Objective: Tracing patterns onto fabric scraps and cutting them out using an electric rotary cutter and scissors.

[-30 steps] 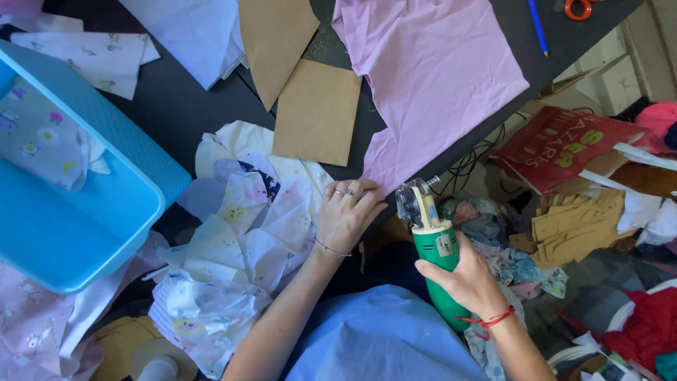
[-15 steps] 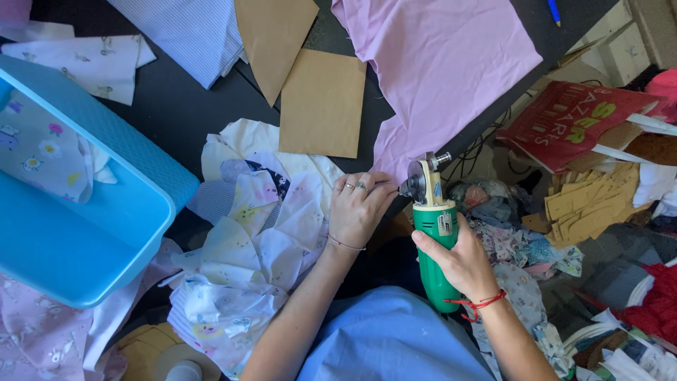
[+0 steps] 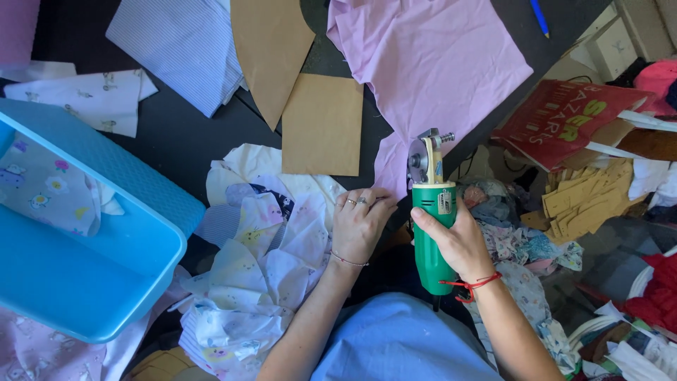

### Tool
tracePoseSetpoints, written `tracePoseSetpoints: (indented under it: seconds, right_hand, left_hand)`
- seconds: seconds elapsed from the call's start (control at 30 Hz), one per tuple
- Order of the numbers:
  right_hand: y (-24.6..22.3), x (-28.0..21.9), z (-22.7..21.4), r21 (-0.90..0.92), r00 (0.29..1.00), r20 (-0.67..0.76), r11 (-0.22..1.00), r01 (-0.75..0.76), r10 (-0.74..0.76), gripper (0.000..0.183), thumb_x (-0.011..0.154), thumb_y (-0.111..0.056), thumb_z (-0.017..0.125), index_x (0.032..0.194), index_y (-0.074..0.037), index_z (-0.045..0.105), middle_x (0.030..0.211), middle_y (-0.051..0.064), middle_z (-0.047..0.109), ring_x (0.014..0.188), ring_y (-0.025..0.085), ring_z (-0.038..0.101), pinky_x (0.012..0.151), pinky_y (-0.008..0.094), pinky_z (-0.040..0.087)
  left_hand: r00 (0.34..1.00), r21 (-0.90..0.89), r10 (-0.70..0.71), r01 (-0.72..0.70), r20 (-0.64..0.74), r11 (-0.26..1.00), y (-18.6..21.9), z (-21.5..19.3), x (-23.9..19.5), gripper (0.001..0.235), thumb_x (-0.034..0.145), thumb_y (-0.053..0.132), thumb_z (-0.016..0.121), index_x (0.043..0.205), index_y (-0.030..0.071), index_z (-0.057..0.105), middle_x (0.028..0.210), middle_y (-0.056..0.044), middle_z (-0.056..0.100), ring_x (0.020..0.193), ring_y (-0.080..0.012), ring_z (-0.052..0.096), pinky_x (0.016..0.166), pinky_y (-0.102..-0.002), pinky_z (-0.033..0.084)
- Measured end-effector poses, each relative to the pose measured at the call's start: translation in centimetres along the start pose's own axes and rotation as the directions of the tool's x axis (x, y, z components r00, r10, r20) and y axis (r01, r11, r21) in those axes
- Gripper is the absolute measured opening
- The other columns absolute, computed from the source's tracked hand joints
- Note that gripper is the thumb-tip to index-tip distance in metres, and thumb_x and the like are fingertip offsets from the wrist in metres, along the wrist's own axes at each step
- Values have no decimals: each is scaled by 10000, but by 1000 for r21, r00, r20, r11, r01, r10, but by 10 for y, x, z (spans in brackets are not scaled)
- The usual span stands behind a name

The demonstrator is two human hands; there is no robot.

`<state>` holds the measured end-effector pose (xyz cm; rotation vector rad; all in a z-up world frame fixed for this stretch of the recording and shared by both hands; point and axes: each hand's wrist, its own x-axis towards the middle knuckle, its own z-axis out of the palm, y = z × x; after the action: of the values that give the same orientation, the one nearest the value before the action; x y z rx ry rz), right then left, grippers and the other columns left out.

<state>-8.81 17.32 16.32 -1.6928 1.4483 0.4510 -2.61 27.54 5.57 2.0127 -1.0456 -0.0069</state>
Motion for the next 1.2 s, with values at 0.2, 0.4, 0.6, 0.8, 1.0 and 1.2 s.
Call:
tracePoseSetpoints:
  seconds: [0.2,0.4,0.6,0.8,1.0,1.2]
  right_hand:
    - [-7,18,-1,61,999,-46,998,26,-23,582,674,-530,619,985,-53,499,878,205,556,954,382,527,818,466,376]
    - [-28,21,2,86,998,-61,996,28,-23,563,693,-549,600,958,-64,496,862,167,563,947,353,537,816,436,383]
    - [-33,36,8,170,987,-154,982,79,-53,503,756,-525,591,931,-62,498,810,143,542,876,297,531,793,419,382]
    - [-49,39,8,216,978,-204,973,82,-37,537,769,-553,564,961,-57,490,867,149,541,947,297,520,830,409,363]
    - [-64,53,7,251,968,-251,966,65,0,563,757,-584,559,969,-65,503,925,130,547,990,246,504,854,377,358]
    - [-80,55,1,293,966,-259,952,82,-4,603,748,-608,549,1002,-63,515,972,134,550,1029,258,502,867,381,360]
  left_hand:
    - [1000,-5,0,1,25,1000,-1,-6,8,55,748,180,663,745,187,609,769,31,546,749,-142,543,701,-262,394]
    - [999,-19,-2,2,42,1000,-4,-4,6,68,741,201,673,751,204,606,792,64,552,758,-101,531,699,-236,381]
    - [1000,-46,-16,16,19,999,-3,-8,9,71,737,205,674,746,207,603,789,71,554,753,-97,533,692,-229,382]
    - [1000,-57,4,-4,2,998,-7,-5,5,64,757,179,647,739,196,589,801,65,555,756,-104,534,692,-234,383]
    - [1000,-41,15,-14,17,999,-8,-8,5,67,754,180,652,749,196,587,802,67,548,763,-104,528,689,-242,385]
    - [995,3,6,-7,99,1000,-4,-16,6,35,789,169,583,815,193,586,842,50,544,799,-121,537,705,-231,405]
